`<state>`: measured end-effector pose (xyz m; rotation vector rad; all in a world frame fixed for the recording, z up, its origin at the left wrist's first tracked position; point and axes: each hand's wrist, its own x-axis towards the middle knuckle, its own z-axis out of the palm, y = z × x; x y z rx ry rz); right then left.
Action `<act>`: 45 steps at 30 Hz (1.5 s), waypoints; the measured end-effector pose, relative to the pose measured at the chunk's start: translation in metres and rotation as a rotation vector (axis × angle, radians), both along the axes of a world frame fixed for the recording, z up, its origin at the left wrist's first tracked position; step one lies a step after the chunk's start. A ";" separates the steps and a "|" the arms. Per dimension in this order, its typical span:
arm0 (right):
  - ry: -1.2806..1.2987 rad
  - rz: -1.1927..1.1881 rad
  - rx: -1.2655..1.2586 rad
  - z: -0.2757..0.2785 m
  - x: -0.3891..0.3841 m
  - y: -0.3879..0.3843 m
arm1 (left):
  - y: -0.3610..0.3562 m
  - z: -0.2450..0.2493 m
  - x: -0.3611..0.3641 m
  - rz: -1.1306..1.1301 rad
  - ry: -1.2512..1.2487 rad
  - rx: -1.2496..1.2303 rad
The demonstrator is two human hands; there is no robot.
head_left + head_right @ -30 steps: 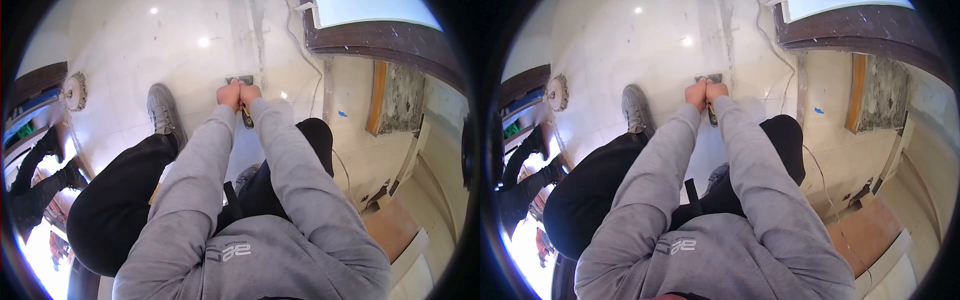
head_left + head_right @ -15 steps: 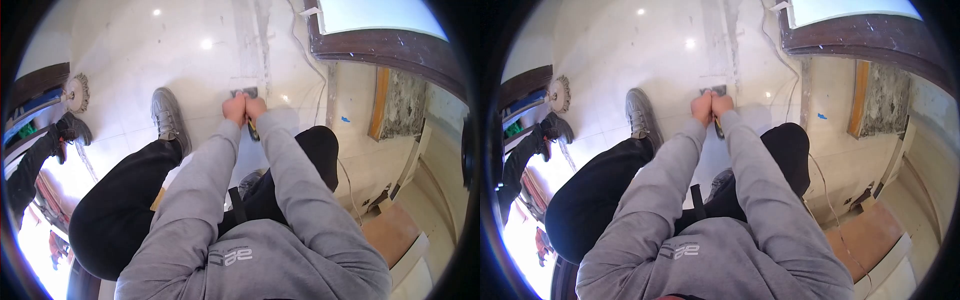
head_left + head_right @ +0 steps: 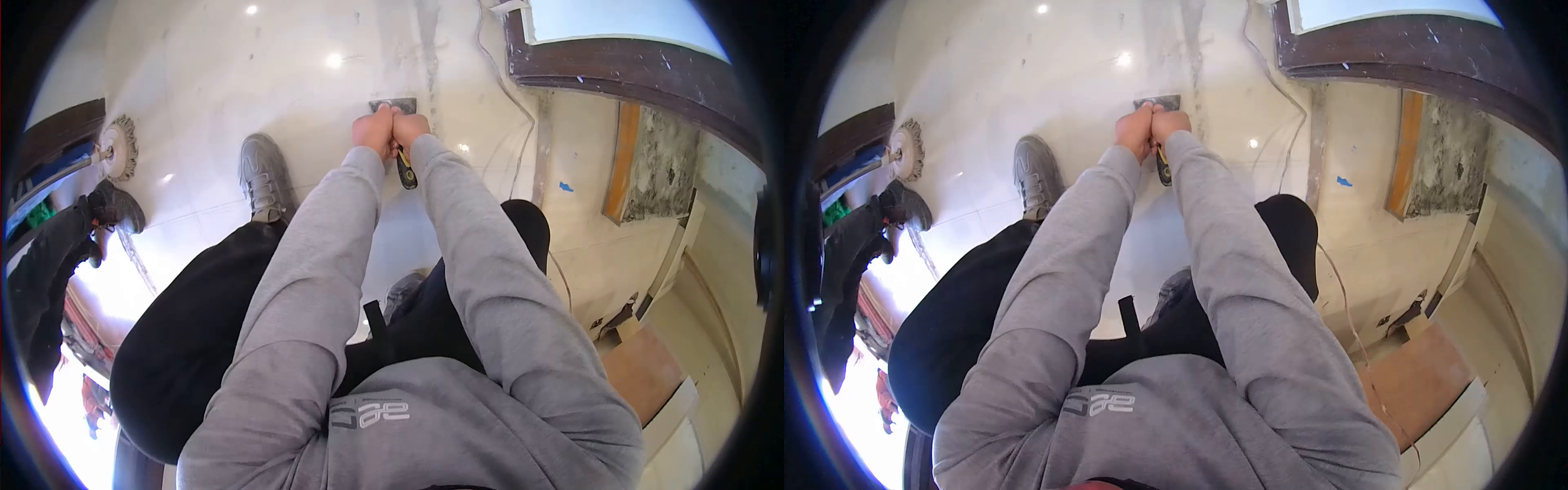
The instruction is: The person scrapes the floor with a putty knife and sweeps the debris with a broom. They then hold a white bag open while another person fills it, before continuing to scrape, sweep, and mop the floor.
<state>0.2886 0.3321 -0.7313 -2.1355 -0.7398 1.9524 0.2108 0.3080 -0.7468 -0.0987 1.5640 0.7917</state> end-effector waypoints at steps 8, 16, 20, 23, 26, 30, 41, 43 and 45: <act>0.001 -0.012 -0.007 0.005 -0.005 0.011 | 0.013 0.031 -0.005 -0.023 0.109 -0.020; -0.018 -0.025 -0.046 0.024 0.002 -0.031 | -0.026 0.037 0.010 0.088 0.060 -0.095; 0.029 -0.085 -0.082 0.014 -0.008 0.004 | 0.002 0.014 -0.008 -0.049 -0.009 0.015; -0.285 0.273 0.276 -0.029 0.008 -0.040 | -0.025 0.039 0.001 -0.151 0.343 -0.034; -0.154 0.099 0.118 -0.014 0.003 -0.030 | -0.011 0.039 -0.005 -0.109 0.213 -0.038; 0.045 0.023 -0.021 0.003 -0.008 -0.004 | -0.001 0.020 -0.013 -0.046 0.069 0.000; -0.027 0.040 0.029 -0.003 -0.008 -0.016 | -0.003 0.041 -0.016 -0.075 0.050 -0.015; -0.128 0.196 0.132 0.001 -0.008 -0.022 | -0.029 0.033 -0.006 -0.128 0.327 -0.059; -0.022 -0.052 -0.004 0.016 -0.006 -0.045 | -0.039 0.019 -0.002 -0.089 0.229 -0.118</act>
